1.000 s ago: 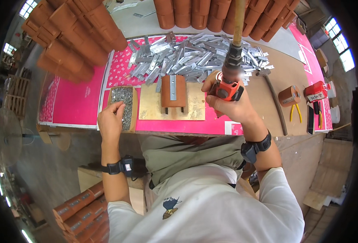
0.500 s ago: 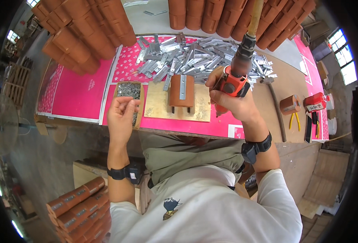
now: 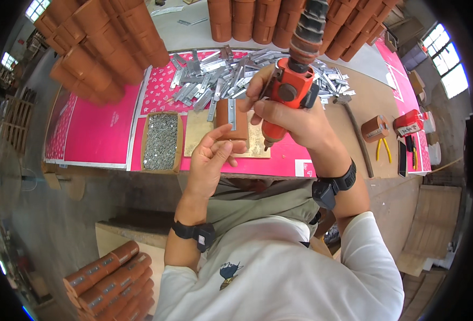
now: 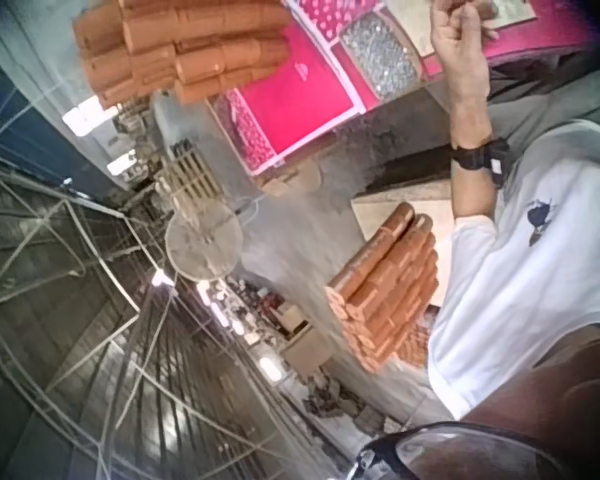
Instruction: The recorder picks up cylindrical clay or wood components, stacks them, and then uses a power screwdriver to attach metal brackets to the components on a workbench.
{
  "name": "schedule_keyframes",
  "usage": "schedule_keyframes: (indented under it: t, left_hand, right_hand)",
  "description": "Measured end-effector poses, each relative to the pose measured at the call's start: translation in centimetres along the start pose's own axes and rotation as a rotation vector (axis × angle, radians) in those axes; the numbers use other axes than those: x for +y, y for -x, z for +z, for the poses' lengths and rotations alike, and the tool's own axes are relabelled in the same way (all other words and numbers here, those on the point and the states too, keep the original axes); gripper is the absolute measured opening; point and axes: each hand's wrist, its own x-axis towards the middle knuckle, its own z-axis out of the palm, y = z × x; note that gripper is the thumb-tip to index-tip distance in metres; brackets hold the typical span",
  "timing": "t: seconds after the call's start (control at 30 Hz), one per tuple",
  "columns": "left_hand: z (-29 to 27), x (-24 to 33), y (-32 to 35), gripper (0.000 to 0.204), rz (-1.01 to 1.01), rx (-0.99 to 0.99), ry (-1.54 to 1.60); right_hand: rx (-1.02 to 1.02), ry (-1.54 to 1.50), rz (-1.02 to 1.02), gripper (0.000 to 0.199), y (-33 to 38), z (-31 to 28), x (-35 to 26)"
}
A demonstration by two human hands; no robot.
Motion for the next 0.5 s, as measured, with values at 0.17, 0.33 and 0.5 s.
schedule_keyframes:
  t: [0.17, 0.33, 0.5]
  left_hand:
    - [0.9, -0.8, 0.2, 0.025, -0.069, -0.014, -0.106]
    - [1.8, -2.2, 0.6, 0.020, -0.006, -0.033, -0.097]
    - [2.4, -2.8, 0.8, 0.019, 0.054, -0.017, -0.150]
  right_hand:
    - [-0.014, -0.068, -0.057, 0.019, -0.5, 0.3, -1.5]
    - [0.053, -0.138, -0.073, 0.018, -0.9, 1.3, -2.3]
    - [0.051, -0.146, -0.093, 0.018, -1.0, 1.8, -2.2]
